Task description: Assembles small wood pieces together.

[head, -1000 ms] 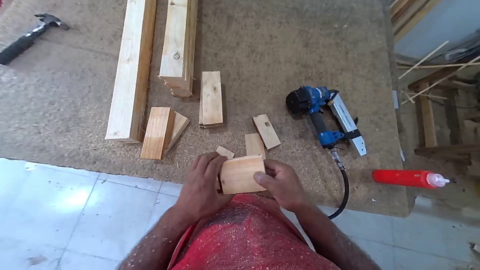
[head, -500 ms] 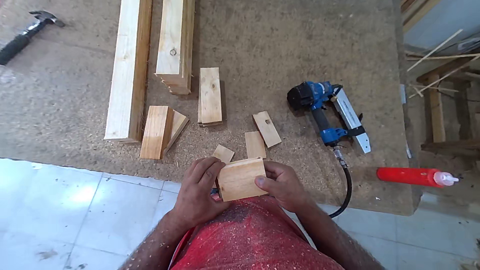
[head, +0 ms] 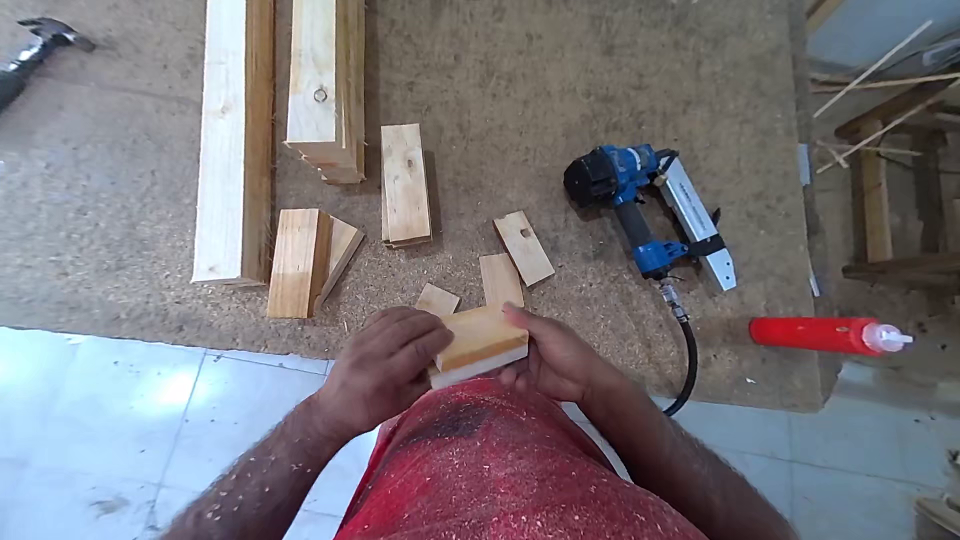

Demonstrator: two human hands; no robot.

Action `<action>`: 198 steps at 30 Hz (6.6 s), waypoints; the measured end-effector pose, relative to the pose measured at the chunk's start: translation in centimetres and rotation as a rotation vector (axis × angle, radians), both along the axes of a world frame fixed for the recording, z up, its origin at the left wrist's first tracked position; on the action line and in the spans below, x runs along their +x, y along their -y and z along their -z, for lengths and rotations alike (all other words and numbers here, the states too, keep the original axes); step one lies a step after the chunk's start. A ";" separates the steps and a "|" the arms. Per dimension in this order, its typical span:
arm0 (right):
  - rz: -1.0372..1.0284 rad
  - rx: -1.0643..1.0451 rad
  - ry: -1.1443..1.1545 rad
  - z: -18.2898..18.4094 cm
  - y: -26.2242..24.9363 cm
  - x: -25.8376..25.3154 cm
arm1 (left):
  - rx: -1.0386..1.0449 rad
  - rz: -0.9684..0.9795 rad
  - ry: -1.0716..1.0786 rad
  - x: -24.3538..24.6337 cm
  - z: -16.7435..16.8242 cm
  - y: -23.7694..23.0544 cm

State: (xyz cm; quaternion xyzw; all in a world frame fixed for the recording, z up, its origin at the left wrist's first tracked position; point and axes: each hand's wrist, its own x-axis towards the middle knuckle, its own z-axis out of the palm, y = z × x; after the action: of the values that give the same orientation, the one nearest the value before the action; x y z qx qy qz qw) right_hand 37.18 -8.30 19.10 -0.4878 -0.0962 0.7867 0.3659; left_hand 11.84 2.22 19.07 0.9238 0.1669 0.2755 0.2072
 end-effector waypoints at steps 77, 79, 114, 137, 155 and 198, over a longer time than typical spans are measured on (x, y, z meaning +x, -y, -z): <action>-0.212 0.124 1.829 9.4 -10.3 17.7 | -0.933 -1.077 -0.237 1.0 10.2 0.1; -0.327 0.128 1.731 8.4 -7.4 13.5 | -0.799 -0.932 -0.489 3.7 10.9 1.4; -0.515 1.044 1.230 3.1 -2.5 -5.6 | -1.989 -0.093 -0.151 -1.0 0.6 -1.4; -0.465 0.552 1.061 -1.5 -0.1 -7.1 | -1.048 -0.054 0.167 -0.9 0.6 3.1; -0.473 0.561 1.111 -1.9 0.5 -6.8 | -1.065 -0.028 0.198 -0.3 0.5 3.4; 0.031 0.612 0.354 0.6 0.7 -2.7 | -1.323 -0.093 0.228 -4.2 0.1 2.3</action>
State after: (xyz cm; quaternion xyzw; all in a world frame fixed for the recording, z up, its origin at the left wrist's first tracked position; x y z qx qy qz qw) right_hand 34.47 -9.03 18.50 -0.4859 -0.3817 0.6191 0.4847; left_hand 7.64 -0.13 19.01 0.5593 0.3172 0.2198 0.7337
